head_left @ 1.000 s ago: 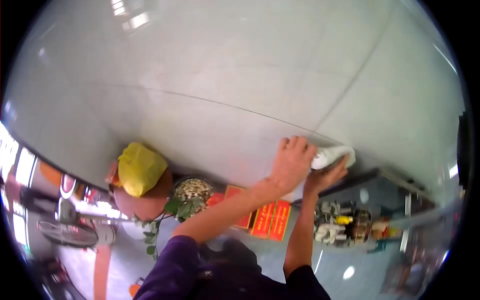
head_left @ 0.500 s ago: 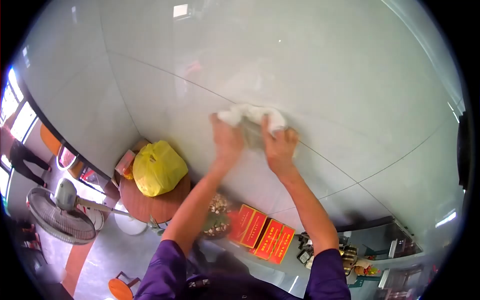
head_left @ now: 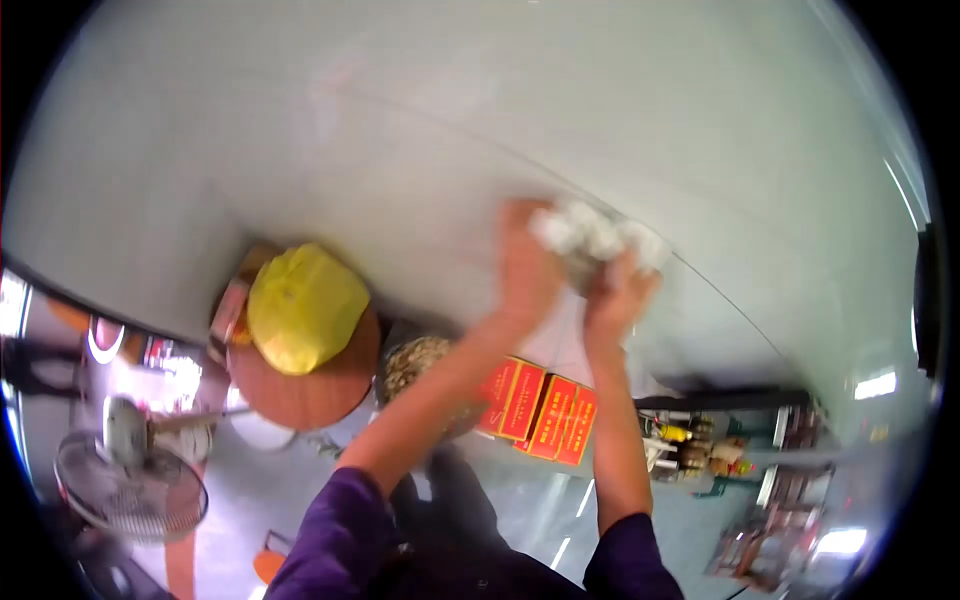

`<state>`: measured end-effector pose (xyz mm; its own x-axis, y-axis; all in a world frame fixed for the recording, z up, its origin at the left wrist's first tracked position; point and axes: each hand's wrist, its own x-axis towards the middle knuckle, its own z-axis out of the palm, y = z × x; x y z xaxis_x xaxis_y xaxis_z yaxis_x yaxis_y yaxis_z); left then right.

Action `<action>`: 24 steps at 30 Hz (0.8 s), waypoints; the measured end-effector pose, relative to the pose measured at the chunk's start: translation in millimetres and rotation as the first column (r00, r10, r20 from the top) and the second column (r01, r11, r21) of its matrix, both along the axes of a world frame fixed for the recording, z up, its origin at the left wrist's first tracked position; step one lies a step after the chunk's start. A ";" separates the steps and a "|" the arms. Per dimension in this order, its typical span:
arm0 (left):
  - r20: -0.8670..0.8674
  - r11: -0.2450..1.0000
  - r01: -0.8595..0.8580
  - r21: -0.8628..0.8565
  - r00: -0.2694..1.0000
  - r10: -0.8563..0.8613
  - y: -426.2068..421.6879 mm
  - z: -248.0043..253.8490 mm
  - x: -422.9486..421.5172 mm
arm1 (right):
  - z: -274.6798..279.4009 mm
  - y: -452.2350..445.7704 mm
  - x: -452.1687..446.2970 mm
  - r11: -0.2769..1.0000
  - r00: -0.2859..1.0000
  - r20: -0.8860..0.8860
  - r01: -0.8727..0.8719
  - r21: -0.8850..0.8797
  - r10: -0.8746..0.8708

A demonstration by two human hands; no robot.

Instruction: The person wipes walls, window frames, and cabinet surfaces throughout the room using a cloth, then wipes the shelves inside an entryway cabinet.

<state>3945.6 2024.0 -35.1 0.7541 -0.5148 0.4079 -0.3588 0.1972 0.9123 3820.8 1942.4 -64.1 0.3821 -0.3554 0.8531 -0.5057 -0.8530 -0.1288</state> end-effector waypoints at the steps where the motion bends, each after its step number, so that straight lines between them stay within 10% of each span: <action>1: -0.049 0.992 0.089 0.085 0.995 -0.085 -1.5 4.4 -22.2 | -11.8 -6.6 -20.3 0.994 0.997 0.078 0.021 0.105 -0.030; 6: 0.273 0.990 0.122 0.076 0.952 -0.139 -29.7 -68.9 -82.3 | -61.9 7.2 -67.1 0.872 0.950 0.230 0.075 0.483 -0.210; 9: 0.217 0.984 0.107 0.141 0.967 -0.136 -16.6 -89.1 -78.7 | -80.2 16.3 -59.8 0.969 0.975 0.147 0.136 0.205 -0.168; 11: 0.231 0.991 0.072 0.116 0.968 -0.097 -11.9 -90.8 -65.8 | -82.1 25.4 -43.2 0.946 0.959 0.258 0.026 0.322 -0.114; 20: 0.242 0.995 -0.056 -0.078 0.968 0.073 7.2 16.9 41.8 | 20.6 51.1 67.5 0.976 0.953 0.263 0.101 0.195 -0.151; 22: 0.124 0.978 -0.176 -0.112 0.974 0.190 20.7 54.6 86.7 | 71.0 50.0 110.9 0.955 0.980 0.187 -0.014 -0.297 0.072; 24: -0.152 0.909 -0.256 -0.328 0.964 0.217 23.4 66.2 139.3 | 102.3 67.3 169.5 0.931 0.883 0.307 -0.362 -0.038 0.355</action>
<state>4084.8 2047.4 31.1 0.8862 -0.1598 0.4349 -0.3355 0.4259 0.8403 3990.3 2009.7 38.2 0.2105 -0.2614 0.9420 -0.0993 -0.9643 -0.2454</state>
